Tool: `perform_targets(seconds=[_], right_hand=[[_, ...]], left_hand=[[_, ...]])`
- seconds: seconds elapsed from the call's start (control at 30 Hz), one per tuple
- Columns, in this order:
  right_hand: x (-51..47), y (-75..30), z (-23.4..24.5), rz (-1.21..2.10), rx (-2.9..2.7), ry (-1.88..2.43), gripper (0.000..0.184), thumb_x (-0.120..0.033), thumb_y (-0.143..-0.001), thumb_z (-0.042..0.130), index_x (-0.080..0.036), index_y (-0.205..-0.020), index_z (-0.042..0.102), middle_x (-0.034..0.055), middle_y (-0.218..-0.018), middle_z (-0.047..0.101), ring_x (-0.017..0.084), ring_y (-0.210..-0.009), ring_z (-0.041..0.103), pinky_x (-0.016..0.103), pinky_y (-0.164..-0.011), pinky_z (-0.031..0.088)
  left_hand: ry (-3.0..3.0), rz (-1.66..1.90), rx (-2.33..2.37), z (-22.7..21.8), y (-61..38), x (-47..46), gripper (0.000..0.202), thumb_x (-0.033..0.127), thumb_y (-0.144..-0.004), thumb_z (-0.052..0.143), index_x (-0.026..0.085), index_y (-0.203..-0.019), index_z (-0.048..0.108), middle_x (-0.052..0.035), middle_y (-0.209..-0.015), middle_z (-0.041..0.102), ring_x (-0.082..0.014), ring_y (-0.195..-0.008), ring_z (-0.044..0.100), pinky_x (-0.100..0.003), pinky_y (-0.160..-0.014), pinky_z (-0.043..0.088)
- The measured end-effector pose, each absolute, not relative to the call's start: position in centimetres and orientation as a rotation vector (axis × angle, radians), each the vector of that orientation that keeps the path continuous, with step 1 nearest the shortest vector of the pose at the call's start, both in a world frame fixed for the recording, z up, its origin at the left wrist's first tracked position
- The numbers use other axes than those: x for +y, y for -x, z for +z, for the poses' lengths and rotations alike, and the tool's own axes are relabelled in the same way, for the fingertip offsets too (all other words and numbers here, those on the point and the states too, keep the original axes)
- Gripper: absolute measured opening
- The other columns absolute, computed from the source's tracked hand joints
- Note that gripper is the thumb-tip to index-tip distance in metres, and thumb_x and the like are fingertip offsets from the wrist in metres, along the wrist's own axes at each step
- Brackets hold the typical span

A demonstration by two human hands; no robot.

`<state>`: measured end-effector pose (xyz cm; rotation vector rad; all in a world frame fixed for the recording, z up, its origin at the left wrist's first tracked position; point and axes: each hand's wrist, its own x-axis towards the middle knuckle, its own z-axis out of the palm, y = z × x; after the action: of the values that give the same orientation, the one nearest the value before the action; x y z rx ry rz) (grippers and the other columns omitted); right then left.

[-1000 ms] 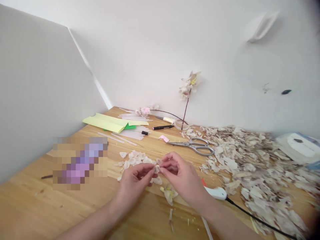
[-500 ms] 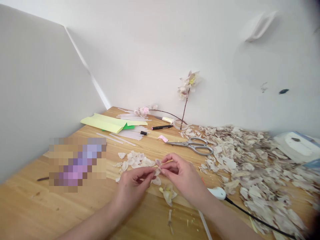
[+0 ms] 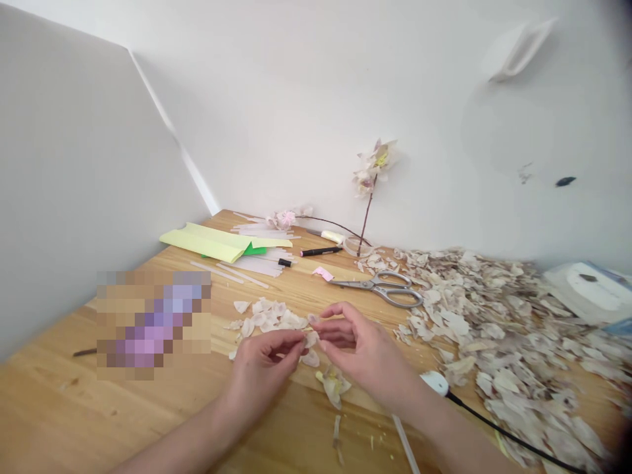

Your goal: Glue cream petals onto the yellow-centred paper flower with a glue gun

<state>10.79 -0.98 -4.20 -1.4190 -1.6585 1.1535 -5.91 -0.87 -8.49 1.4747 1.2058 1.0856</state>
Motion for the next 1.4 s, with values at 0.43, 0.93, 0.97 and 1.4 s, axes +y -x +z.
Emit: perform_targets(seconds=[0.43,0.93,0.97,1.4], right_hand=[[-0.6,-11.0,-4.5,1.124,-1.721,1.449,0.012,-0.015,-0.08,0.05,-0.025,-0.085,0.045,0.0012,-0.083,0.069,0.017,-0.081,0.066,0.032,-0.073,0.049],[-1.0,-12.5,-4.5,1.168,-1.655,1.326,0.011,-0.017,-0.084,0.043,-0.026,-0.09,0.04,-0.0015,-0.085,0.061,0.015,-0.082,0.063,0.033,-0.078,0.047],[-1.1,-13.0,-4.5,1.155,-1.653,1.335,0.009,-0.017,-0.084,0.043,-0.025,-0.088,0.04,-0.0026,-0.081,0.057,0.014,-0.078,0.062,0.032,-0.075,0.047],[-2.2,-17.1,-5.3,1.428,-1.514,1.305,0.005,-0.022,-0.084,0.046,-0.023,-0.082,0.041,-0.0025,-0.082,0.046,0.016,-0.086,0.058,0.034,-0.079,0.045]], left_hand=[[-1.485,1.078,1.187,-8.7,6.0,-0.8,0.018,0.027,-0.074,0.059,0.02,-0.084,0.072,-0.0054,-0.08,0.074,-0.0177,-0.069,0.068,-0.023,-0.059,0.054],[-0.978,1.118,1.142,-8.0,5.9,0.0,0.019,0.028,-0.061,0.072,0.016,-0.074,0.069,-0.0026,-0.066,0.072,-0.019,-0.068,0.069,-0.021,-0.05,0.055],[-0.981,1.13,1.146,-8.1,5.9,0.0,0.02,0.029,-0.061,0.073,0.016,-0.075,0.069,-0.0025,-0.067,0.072,-0.0186,-0.068,0.069,-0.021,-0.05,0.055],[-1.067,1.174,1.175,-8.6,5.9,0.1,0.024,0.034,-0.061,0.072,0.015,-0.077,0.07,-0.0041,-0.07,0.071,-0.0185,-0.067,0.066,-0.026,-0.054,0.056]])
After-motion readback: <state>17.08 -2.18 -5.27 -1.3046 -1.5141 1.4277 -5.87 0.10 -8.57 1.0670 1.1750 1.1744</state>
